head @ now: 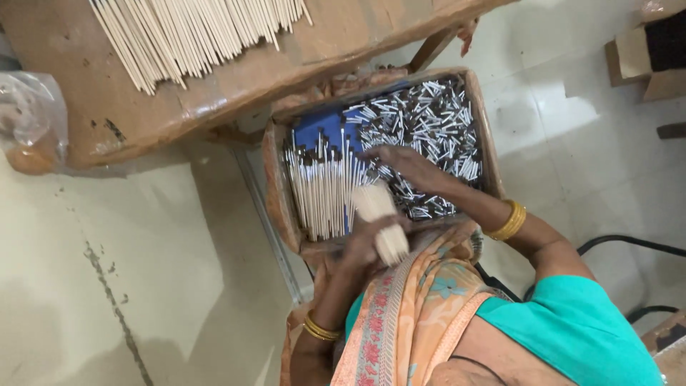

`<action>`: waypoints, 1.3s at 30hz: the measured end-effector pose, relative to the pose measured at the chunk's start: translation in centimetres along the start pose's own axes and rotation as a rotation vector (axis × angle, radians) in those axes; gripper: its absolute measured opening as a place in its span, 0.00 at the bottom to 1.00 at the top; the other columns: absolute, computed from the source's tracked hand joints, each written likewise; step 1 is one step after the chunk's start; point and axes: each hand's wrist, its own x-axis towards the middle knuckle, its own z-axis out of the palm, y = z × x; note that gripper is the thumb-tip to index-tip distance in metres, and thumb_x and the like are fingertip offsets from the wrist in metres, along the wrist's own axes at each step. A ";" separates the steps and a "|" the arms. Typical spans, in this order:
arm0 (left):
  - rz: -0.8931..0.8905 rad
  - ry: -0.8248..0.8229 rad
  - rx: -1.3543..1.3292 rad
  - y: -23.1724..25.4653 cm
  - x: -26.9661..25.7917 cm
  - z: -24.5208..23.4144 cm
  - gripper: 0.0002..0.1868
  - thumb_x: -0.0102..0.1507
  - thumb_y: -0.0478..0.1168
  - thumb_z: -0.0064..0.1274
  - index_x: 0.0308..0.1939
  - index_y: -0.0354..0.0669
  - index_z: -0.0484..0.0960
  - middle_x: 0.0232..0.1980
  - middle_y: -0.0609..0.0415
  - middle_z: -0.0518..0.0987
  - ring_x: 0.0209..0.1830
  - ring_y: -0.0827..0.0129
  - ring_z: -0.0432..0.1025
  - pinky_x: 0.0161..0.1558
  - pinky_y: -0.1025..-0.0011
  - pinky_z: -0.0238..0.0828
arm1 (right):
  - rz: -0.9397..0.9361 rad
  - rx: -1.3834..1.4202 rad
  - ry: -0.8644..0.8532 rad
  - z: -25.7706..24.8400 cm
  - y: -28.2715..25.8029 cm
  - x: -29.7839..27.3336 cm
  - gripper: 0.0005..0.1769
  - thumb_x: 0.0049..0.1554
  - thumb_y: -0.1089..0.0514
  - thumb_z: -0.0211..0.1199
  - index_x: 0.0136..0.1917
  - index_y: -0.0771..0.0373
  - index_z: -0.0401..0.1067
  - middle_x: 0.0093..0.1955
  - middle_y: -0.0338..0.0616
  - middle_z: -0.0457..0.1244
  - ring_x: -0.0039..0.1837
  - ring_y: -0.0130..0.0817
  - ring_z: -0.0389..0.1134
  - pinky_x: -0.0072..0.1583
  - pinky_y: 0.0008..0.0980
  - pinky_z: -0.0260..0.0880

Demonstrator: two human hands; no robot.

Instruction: Assembling wooden sticks into metal tips and organizing them into batches.

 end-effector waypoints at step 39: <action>0.303 0.060 0.104 0.9 7.7 -12.4 0.29 0.56 0.30 0.68 0.59 0.26 0.74 0.49 0.36 0.83 0.48 0.56 0.81 0.51 0.64 0.84 | -0.505 -0.888 -0.031 4.2 10.4 -2.2 0.38 0.54 0.67 0.69 0.75 0.51 0.63 0.64 0.48 0.61 0.59 0.40 0.72 0.52 0.30 0.81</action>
